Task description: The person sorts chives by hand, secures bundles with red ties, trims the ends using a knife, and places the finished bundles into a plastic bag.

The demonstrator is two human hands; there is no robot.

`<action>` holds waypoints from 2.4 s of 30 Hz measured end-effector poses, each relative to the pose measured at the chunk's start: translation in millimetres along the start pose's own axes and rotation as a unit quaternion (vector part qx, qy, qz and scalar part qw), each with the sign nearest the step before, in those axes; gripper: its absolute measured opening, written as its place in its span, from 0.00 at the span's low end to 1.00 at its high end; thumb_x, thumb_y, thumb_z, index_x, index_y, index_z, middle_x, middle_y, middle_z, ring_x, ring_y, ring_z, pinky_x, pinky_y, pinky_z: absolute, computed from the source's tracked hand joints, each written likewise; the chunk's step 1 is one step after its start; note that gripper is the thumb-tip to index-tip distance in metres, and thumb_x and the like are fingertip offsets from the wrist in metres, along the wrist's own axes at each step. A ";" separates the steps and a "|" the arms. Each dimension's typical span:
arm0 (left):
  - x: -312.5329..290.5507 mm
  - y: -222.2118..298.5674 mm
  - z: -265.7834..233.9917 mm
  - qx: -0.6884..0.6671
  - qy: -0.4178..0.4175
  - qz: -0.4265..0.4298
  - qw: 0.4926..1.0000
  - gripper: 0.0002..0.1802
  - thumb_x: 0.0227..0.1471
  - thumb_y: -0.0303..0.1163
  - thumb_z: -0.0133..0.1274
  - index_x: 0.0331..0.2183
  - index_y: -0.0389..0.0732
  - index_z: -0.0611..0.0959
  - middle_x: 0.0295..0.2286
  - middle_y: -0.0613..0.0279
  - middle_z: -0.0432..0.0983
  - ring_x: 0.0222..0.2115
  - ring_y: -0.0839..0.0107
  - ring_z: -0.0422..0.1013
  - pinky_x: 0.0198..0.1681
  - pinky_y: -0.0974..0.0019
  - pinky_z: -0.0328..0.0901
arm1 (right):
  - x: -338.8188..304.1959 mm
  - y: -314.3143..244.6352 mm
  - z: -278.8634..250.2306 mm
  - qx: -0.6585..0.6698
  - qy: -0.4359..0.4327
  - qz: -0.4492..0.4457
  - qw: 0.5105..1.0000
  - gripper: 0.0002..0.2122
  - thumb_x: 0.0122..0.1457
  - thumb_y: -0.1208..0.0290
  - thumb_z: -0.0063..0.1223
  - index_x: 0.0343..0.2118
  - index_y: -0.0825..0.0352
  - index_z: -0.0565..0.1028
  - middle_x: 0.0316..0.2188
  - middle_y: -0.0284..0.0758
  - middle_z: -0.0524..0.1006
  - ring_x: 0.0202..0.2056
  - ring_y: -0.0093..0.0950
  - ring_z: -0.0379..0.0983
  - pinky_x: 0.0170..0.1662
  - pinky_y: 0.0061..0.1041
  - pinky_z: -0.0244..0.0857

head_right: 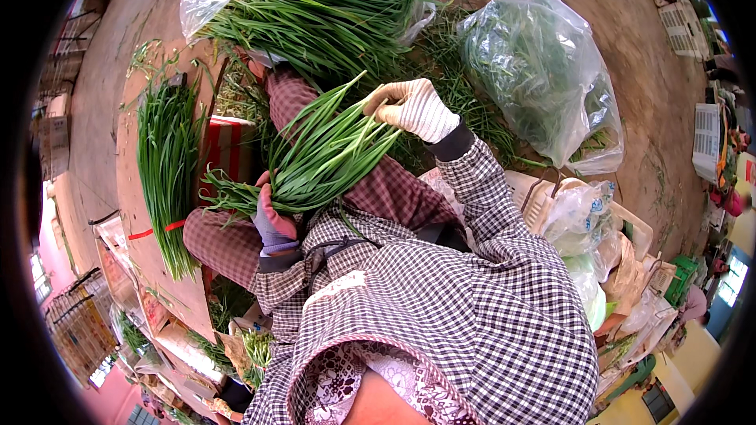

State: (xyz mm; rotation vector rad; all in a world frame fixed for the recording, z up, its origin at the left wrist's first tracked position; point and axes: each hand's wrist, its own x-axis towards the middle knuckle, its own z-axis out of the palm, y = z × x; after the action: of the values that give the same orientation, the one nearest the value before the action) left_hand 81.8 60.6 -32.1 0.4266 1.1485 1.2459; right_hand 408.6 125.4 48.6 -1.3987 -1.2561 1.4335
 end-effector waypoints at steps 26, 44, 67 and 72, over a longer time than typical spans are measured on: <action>-1.0 5.6 0.1 0.007 0.020 0.015 1.000 0.14 0.62 0.31 0.42 0.48 0.37 0.72 0.42 0.59 0.73 0.41 0.73 0.70 0.48 0.69 0.66 | -40.5 42.6 -70.0 -0.087 0.253 0.071 0.961 0.08 0.50 0.73 0.60 0.33 0.69 0.81 0.24 0.32 0.80 0.19 0.16 0.72 0.25 0.17 0.68; -8.6 79.4 93.0 -0.042 -0.102 0.081 0.991 0.20 0.63 0.34 0.37 0.52 0.33 0.69 0.52 0.54 0.66 0.53 0.66 0.63 0.59 0.61 0.57 | 24.5 -44.0 34.6 -0.341 -0.049 -0.156 0.926 0.41 0.38 0.52 0.69 0.56 0.67 0.65 0.51 0.46 0.70 0.52 0.41 0.68 0.55 0.31 0.64; 56.2 103.0 123.3 0.053 -0.143 0.084 0.985 0.25 0.56 0.36 0.51 0.53 0.38 0.71 0.46 0.60 0.73 0.45 0.70 0.70 0.48 0.66 0.65 | 75.8 -101.4 -55.5 0.154 0.172 -0.203 0.951 0.16 0.56 0.58 0.57 0.33 0.69 0.74 0.23 0.35 0.75 0.19 0.26 0.73 0.20 0.22 0.69; 48.4 63.2 128.7 0.069 -0.234 -0.090 0.966 0.25 0.56 0.39 0.51 0.53 0.38 0.71 0.45 0.62 0.73 0.43 0.73 0.70 0.44 0.67 0.65 | 80.5 -117.5 -26.7 0.194 0.124 -0.188 0.955 0.16 0.57 0.61 0.53 0.37 0.73 0.74 0.21 0.35 0.75 0.16 0.24 0.71 0.17 0.21 0.67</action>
State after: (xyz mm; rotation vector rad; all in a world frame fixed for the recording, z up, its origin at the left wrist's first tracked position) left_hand 153.9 164.7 50.8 0.6660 0.8475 0.8469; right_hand 412.6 233.6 144.9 -0.9744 -0.9523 1.1254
